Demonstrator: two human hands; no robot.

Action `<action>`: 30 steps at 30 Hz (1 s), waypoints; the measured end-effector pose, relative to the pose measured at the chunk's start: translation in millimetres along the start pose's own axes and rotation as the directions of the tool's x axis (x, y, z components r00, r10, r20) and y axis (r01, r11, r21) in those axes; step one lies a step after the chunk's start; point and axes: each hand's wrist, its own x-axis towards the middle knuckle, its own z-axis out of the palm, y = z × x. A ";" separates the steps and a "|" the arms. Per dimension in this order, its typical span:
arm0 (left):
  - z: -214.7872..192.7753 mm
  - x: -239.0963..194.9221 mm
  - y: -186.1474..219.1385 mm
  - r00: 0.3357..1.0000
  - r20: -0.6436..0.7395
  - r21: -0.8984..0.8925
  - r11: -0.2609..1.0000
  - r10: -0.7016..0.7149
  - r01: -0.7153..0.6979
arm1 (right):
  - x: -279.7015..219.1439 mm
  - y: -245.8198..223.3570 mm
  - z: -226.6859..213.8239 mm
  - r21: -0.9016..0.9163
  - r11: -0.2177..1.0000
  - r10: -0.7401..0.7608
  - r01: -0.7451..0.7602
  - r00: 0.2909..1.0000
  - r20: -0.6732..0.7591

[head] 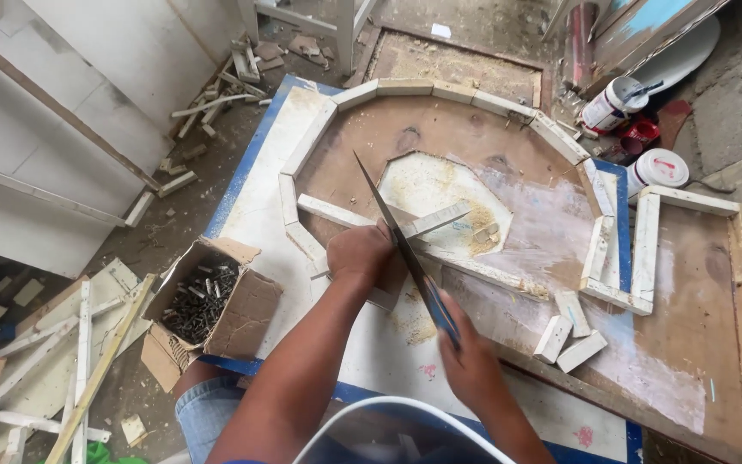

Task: The person uses a hand saw to cut a wooden strip and then uses the tool to scrape and position wooden pieces on a circular template.

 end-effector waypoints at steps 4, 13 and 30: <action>4.1 4.9 -5.6 0.984 -0.125 0.026 0.992 0.125 -0.123 | 21.6 -32.4 5.2 0.083 0.967 -0.228 0.242 0.962 -0.152; -5.8 -2.1 3.4 0.998 0.041 -0.032 0.998 -0.048 0.049 | -72.6 142.7 8.1 -0.130 0.980 0.149 -0.152 0.988 -0.034; 5.6 11.4 -1.7 0.999 -0.047 0.010 1.000 0.014 -0.014 | 48.5 -32.7 4.4 -0.012 0.980 -0.199 0.198 0.976 -0.087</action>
